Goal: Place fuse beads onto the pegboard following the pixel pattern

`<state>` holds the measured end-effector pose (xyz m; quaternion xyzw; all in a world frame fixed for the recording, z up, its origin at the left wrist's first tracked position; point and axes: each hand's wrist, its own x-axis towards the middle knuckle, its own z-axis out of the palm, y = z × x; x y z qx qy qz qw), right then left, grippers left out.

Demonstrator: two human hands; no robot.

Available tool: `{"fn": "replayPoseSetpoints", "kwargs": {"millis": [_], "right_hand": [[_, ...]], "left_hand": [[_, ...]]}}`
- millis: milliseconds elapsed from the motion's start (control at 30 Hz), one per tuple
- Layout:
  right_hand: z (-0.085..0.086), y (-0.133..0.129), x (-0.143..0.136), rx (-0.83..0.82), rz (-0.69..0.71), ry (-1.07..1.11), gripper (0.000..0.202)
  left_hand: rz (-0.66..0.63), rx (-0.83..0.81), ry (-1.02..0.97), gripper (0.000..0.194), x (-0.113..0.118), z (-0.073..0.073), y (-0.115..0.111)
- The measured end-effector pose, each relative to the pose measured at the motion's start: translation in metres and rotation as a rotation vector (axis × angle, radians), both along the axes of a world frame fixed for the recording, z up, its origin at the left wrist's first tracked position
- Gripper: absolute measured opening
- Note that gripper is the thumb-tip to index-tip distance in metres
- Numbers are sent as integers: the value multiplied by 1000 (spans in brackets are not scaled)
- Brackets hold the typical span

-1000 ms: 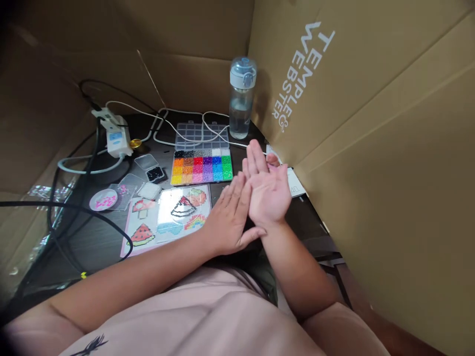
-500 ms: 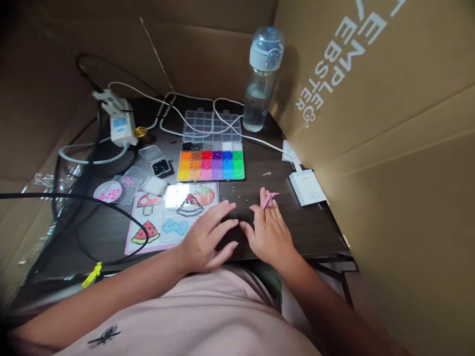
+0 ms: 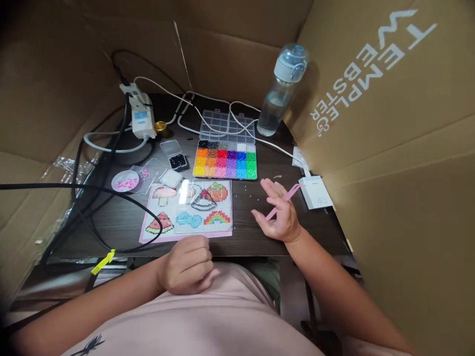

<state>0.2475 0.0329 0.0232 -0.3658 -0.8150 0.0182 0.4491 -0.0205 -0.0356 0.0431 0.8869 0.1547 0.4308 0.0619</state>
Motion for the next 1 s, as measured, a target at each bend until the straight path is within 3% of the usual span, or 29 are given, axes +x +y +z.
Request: {"fn": "replayPoseSetpoints", "kwargs": {"millis": [167, 333, 467, 600, 767, 867, 1000], "right_hand": [[-13, 8, -1, 68, 37, 139, 3], [-21, 15, 0, 55, -11, 246, 36], [-19, 13, 4, 10, -76, 331, 39], [-12, 14, 9, -112, -43, 341, 40], [-6, 15, 11, -204, -19, 206, 60], [-2, 15, 10, -191, -10, 91, 58], [2, 19, 7, -165, 41, 26, 53]], "left_hand": [[86, -98, -77, 37, -12, -4, 0], [88, -233, -156, 41, -6, -5, 8], [120, -335, -179, 47, -6, -4, 10], [160, -398, -182, 52, -6, -3, 10], [189, -492, -170, 47, -5, -2, 13], [189, -541, -113, 11, -9, -5, 11], [190, -600, -27, 33, -16, -15, 5]]}}
